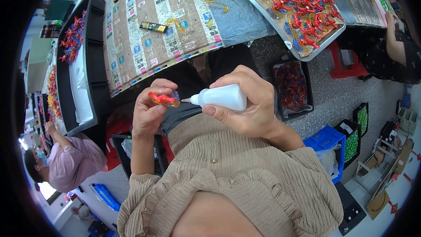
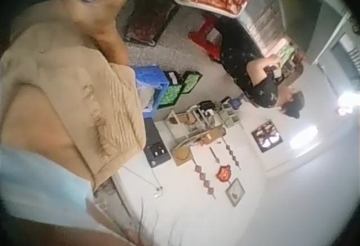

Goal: The person attaches decorative parts to small toy figure bases by applying glue from a glue bottle to the parts, then pressing them onto the bases.

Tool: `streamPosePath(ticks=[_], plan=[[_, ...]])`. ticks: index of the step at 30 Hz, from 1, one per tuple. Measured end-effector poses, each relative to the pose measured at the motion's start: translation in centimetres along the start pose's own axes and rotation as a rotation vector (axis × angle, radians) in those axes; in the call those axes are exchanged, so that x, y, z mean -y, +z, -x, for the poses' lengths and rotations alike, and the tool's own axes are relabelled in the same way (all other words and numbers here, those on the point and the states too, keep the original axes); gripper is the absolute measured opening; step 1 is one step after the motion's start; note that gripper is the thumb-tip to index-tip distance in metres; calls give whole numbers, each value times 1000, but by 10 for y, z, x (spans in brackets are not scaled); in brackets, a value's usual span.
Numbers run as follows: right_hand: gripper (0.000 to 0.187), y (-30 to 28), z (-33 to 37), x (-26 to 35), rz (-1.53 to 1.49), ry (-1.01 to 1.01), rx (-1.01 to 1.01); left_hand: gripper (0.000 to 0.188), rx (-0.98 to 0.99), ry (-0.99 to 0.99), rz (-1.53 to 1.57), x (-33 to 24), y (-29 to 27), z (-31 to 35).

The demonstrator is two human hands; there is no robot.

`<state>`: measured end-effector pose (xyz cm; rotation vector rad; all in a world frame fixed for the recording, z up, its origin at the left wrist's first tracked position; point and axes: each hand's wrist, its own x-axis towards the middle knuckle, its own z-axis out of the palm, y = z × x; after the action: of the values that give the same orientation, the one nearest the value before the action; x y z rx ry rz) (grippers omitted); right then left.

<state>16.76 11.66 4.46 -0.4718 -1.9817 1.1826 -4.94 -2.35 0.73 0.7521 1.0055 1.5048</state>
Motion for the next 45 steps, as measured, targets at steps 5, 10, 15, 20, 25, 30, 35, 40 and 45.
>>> streamPosePath(ticks=[5, 10, 15, 20, 25, 30, 35, 40, 45], plan=[[36, -1, 0, 1, -6, 19, 9, 35, 7, -12, -44, -4, 3, -2], [34, -1, 1, 1, -9, 40, 12, 35, 2, -25, -52, -3, 4, -1], [34, -1, 2, -1, 11, 51, 12, 35, -15, -18, -59, -2, 5, -2], [36, 0, 3, -2, 2, 53, -3, 34, -21, -39, 16, -2, 5, -2], [35, -1, 2, -3, -7, 14, -19, 38, -43, -91, 167, 0, 6, 0], [35, 0, 2, -5, -22, 10, -77, 45, -176, -181, 290, 4, 5, 2], [40, 15, -10, -22, -147, 262, -201, 45, -191, -186, 371, 7, 3, 2], [37, 38, -53, -62, -43, 177, -196, 46, -209, -195, 469, 6, 7, 2], [35, 60, -86, -76, 176, 40, -188, 46, -259, -192, 512, 8, 11, 3]])
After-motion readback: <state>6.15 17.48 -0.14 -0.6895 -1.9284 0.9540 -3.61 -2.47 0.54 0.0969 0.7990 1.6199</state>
